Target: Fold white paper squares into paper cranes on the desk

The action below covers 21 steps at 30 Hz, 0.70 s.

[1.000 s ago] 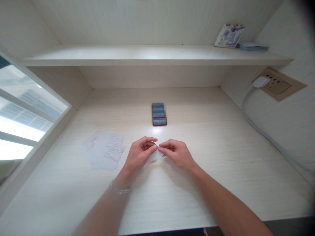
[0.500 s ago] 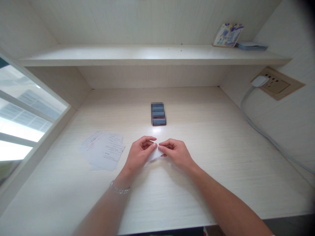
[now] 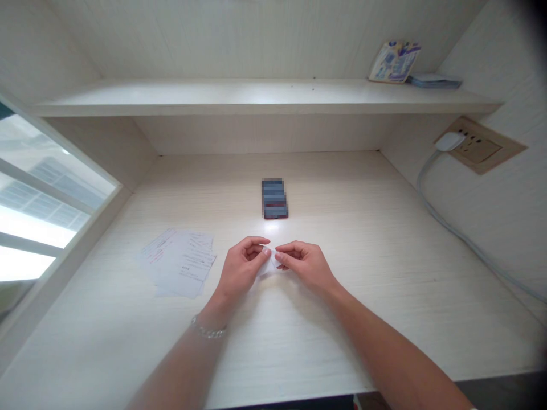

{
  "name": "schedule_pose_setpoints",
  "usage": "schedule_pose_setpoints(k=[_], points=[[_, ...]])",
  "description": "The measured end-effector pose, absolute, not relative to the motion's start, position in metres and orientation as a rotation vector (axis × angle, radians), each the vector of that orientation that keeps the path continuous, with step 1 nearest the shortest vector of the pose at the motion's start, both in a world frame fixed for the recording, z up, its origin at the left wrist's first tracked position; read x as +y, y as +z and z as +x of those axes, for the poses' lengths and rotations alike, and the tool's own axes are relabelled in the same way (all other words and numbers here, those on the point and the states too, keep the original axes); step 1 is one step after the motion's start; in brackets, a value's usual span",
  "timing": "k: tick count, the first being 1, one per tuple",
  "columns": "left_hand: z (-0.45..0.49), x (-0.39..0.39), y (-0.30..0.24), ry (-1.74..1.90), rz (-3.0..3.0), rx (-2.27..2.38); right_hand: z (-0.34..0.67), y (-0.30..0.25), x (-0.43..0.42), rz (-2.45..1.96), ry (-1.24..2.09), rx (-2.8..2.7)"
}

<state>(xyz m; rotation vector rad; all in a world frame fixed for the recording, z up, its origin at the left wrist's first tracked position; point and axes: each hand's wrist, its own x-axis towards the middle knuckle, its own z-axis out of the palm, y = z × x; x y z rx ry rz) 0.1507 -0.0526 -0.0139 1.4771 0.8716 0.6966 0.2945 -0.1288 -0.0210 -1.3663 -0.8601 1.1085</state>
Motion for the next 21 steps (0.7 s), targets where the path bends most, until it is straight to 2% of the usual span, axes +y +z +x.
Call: schedule_pose_setpoints(k=[21], points=[[0.1499,-0.0488,-0.0131,0.661,1.561,0.887,0.3008,-0.0237,-0.131,-1.392,1.069,-0.856]])
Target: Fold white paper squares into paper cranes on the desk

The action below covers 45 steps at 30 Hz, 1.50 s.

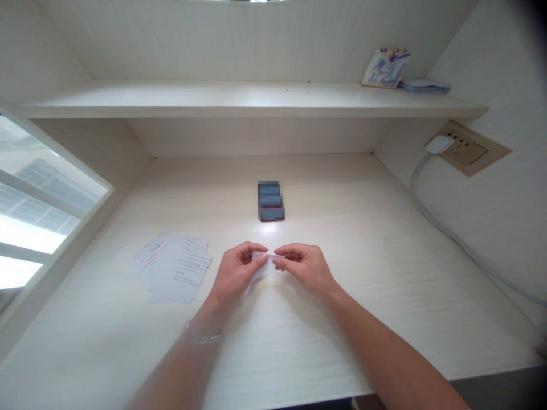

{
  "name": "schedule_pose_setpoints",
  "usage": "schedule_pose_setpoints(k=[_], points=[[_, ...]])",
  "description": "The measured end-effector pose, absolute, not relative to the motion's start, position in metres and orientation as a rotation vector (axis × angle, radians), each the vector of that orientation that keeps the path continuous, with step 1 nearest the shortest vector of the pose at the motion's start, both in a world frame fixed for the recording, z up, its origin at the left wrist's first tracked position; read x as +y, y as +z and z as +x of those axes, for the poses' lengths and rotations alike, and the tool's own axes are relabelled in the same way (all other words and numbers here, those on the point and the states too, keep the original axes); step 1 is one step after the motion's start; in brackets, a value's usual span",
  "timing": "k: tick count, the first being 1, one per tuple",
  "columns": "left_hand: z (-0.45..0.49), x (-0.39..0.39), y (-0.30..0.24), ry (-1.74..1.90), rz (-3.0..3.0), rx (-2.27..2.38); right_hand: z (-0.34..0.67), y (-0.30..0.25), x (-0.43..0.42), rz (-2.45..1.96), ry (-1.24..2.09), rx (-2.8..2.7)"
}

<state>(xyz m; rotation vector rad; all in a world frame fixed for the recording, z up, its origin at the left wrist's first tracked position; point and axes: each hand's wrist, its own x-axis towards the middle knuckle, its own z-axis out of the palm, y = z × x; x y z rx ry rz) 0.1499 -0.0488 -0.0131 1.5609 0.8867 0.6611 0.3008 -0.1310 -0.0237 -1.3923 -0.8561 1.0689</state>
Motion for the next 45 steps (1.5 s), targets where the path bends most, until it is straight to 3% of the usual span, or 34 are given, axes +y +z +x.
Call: schedule_pose_setpoints(k=[45], points=[[0.1445,-0.0453,-0.0167,0.698,1.419,0.907,0.3061,-0.0209,-0.1298,-1.285,1.174,-0.843]])
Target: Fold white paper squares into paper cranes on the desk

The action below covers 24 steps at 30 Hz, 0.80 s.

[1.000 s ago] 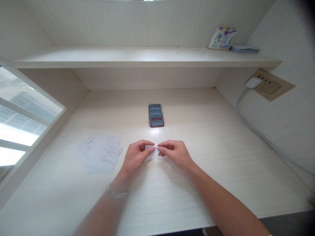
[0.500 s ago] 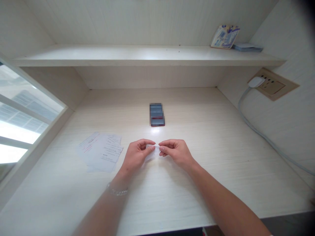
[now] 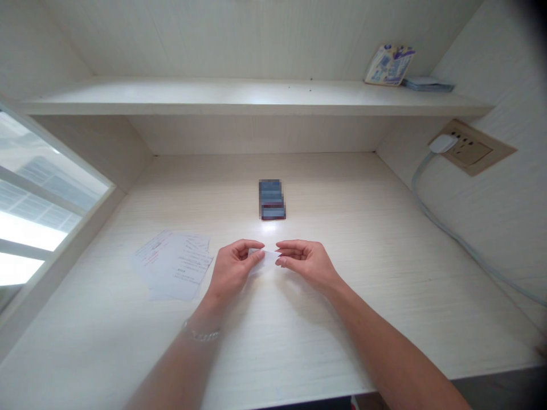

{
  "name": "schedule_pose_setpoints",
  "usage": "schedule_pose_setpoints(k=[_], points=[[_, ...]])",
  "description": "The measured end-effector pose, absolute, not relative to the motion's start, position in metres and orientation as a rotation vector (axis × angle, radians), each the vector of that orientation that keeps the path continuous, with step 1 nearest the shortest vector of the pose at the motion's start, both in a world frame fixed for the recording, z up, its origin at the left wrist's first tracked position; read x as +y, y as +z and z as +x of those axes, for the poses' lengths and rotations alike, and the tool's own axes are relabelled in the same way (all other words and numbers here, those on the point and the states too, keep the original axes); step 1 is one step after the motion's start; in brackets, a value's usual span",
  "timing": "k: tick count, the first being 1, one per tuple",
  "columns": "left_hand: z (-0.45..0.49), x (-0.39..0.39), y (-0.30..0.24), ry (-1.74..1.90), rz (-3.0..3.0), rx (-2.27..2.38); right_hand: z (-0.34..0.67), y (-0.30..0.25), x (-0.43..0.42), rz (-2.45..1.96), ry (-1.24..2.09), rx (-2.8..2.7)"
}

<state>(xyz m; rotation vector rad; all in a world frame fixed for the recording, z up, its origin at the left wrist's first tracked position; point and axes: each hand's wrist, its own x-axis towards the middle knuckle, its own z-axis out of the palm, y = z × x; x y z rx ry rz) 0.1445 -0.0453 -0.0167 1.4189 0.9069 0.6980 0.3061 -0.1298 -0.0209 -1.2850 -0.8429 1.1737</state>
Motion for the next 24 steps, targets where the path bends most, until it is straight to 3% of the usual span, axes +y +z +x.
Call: schedule_pose_setpoints(k=[24], points=[[0.1453,-0.0469,-0.0183,0.607,1.583,0.874,0.308,-0.019,-0.1305,-1.321,1.316,-0.824]])
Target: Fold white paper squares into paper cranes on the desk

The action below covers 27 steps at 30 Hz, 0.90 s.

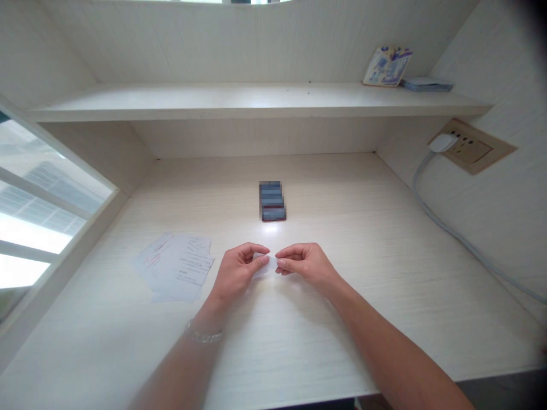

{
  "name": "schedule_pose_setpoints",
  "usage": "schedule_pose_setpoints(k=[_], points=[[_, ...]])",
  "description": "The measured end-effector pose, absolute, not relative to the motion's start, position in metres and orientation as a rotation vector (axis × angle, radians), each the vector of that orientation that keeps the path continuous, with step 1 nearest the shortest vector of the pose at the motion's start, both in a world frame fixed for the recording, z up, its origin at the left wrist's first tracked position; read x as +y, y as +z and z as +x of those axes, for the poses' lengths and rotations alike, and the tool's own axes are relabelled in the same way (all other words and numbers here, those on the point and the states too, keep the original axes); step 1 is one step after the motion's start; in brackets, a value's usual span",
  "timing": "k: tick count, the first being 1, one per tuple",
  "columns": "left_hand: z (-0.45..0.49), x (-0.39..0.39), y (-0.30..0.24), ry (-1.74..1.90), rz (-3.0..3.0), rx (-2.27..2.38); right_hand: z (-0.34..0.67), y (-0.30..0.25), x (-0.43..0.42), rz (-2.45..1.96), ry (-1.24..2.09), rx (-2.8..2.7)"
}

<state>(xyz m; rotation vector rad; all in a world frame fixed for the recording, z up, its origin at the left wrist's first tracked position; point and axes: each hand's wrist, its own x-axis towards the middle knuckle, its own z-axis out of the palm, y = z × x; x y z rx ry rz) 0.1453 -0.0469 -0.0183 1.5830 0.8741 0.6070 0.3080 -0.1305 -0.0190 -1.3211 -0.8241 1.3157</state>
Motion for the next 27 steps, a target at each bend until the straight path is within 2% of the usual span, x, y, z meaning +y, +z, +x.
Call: schedule_pose_setpoints(k=[9,20,27], points=[[0.1476,-0.0488,-0.0159,0.57,1.644,0.864,0.3025,-0.0173,-0.1296,-1.414,1.272,-0.933],[0.1459,-0.0493,-0.0143,0.516,1.301,0.707,0.3046,-0.0144,-0.1298,-1.44,1.269,-0.942],[0.1447,-0.0463,-0.0132,0.584,1.285,0.774,0.3059,-0.015,-0.1292,-1.455,1.232,-0.931]])
